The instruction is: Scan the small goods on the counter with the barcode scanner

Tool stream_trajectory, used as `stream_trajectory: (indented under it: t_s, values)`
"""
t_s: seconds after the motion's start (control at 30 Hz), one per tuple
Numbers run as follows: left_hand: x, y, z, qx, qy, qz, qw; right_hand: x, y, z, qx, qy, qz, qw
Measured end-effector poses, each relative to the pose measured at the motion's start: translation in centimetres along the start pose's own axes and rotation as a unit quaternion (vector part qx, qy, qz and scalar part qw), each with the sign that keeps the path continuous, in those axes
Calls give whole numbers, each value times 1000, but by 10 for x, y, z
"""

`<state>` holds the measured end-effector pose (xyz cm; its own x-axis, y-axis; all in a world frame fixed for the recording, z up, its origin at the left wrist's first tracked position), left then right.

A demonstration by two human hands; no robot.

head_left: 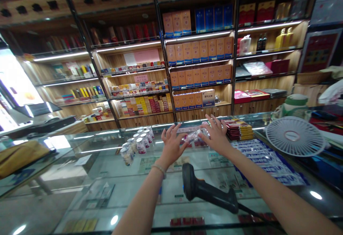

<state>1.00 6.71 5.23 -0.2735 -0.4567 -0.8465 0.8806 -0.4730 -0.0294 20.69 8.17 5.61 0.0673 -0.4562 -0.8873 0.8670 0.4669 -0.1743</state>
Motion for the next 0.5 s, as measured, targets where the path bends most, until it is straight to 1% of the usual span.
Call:
stream_trajectory:
  t_s: [0.13,0.2,0.37,0.5]
  values:
    - [-1,-2,1,2,-2,1,1000,6,-13,5,33,23,138,990]
    - [0,-2,1,2,-4,-3,1000,9,-15,5,47,37,171,983]
    - [2,-1,-4,6,-23,-14,1000,10,-14,3,70,61,182,979]
    - [1,-2,-2,8,-11,-1,1000,8,-16,7,73,73,173,979]
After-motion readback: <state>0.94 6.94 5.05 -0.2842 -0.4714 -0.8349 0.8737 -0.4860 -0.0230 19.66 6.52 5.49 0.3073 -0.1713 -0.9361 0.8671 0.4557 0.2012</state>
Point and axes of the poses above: each hand's wrist, its own x-axis away from the middle knuckle, its own z-axis out of the back of the hand, y = z × x, the point moved 7 cm from there along -x, towards the middle knuckle, and after that the axes turned 12 degrees about y, right-handed, at the moved point
